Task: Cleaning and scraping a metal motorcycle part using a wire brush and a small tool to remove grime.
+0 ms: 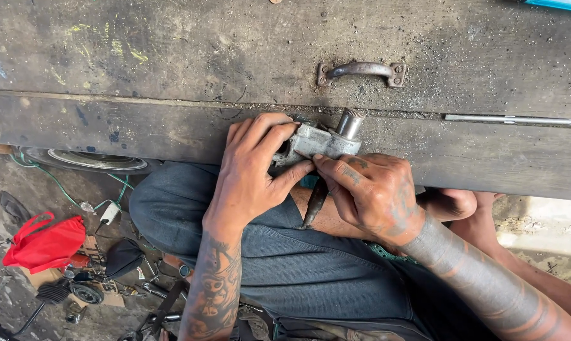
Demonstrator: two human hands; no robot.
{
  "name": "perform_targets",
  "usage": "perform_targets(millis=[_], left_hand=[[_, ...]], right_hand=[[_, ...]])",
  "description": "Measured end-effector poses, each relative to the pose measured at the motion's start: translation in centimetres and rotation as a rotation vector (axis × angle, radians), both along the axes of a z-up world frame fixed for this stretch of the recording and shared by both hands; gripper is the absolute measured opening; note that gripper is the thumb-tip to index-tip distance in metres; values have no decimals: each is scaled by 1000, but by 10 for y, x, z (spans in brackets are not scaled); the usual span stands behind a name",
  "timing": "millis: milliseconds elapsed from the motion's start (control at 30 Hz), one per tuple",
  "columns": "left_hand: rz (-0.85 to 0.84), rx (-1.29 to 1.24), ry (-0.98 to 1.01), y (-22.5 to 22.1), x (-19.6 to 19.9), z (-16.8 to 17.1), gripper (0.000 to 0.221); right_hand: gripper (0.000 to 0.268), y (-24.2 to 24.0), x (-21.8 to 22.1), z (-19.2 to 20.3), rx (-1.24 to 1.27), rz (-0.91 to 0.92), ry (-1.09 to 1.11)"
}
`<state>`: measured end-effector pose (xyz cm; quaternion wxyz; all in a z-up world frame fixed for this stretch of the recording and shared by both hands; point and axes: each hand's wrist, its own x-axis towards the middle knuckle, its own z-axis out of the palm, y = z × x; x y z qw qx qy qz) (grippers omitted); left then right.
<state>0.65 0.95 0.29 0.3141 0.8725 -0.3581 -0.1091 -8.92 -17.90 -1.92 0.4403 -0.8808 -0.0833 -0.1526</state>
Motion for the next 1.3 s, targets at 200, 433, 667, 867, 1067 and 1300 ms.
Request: perform_targets(millis=[200,433,667,867,1067,1300], left_hand=[[1,-12,31,-2,0,5,50],[97,-206,342,19,0,15,53],[72,-160,399,30,0,15,32],[68,-177,369,33,-2,13,30],[70,-203,415,36,-6,19,30],[138,-160,475,35,-14,21,29]], right_hand=[[6,5,-4,-10,63,-39,-9],[11,-15,-4,-18,303,-3,151],[10,-26,-1,6,143,47,258],[5,-5,-11,18,-30,61,180],[6,7,-16,24,-24,46,189],[5,8,-20,28,-90,46,186]])
